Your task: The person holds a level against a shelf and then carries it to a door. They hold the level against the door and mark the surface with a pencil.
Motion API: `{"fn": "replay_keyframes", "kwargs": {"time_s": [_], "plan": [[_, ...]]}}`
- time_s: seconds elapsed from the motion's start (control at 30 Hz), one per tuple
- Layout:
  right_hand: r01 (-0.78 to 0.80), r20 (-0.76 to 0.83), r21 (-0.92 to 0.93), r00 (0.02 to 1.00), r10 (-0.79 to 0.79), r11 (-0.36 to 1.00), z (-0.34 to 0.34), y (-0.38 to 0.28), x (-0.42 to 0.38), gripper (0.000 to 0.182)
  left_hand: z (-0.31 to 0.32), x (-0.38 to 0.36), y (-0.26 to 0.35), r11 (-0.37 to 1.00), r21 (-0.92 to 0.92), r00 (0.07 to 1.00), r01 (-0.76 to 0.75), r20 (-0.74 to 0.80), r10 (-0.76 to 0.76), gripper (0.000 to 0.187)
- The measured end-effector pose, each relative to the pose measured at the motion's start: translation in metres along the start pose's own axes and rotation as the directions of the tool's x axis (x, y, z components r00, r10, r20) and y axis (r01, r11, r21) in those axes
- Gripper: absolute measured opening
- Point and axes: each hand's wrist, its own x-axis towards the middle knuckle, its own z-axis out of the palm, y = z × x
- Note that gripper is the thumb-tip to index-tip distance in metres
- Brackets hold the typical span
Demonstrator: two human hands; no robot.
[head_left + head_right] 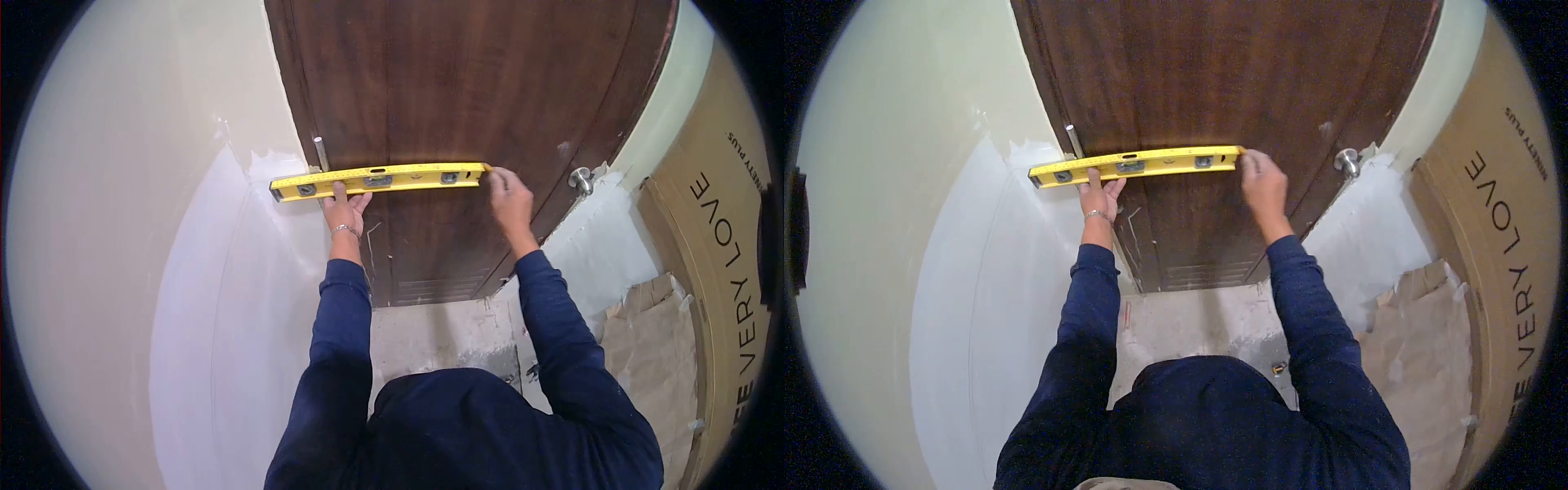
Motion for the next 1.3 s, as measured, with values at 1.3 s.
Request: {"fn": "replay_keyframes", "kwargs": {"time_s": [1.3], "plan": [[-0.728,0.566,-0.428,0.246,0.787,0.536,-0.398,0.162,-0.46,0.029,-0.239,-0.605,-0.186,0.903,-0.007,0.739,0.43,-0.572,-0.356,0.039]]}}
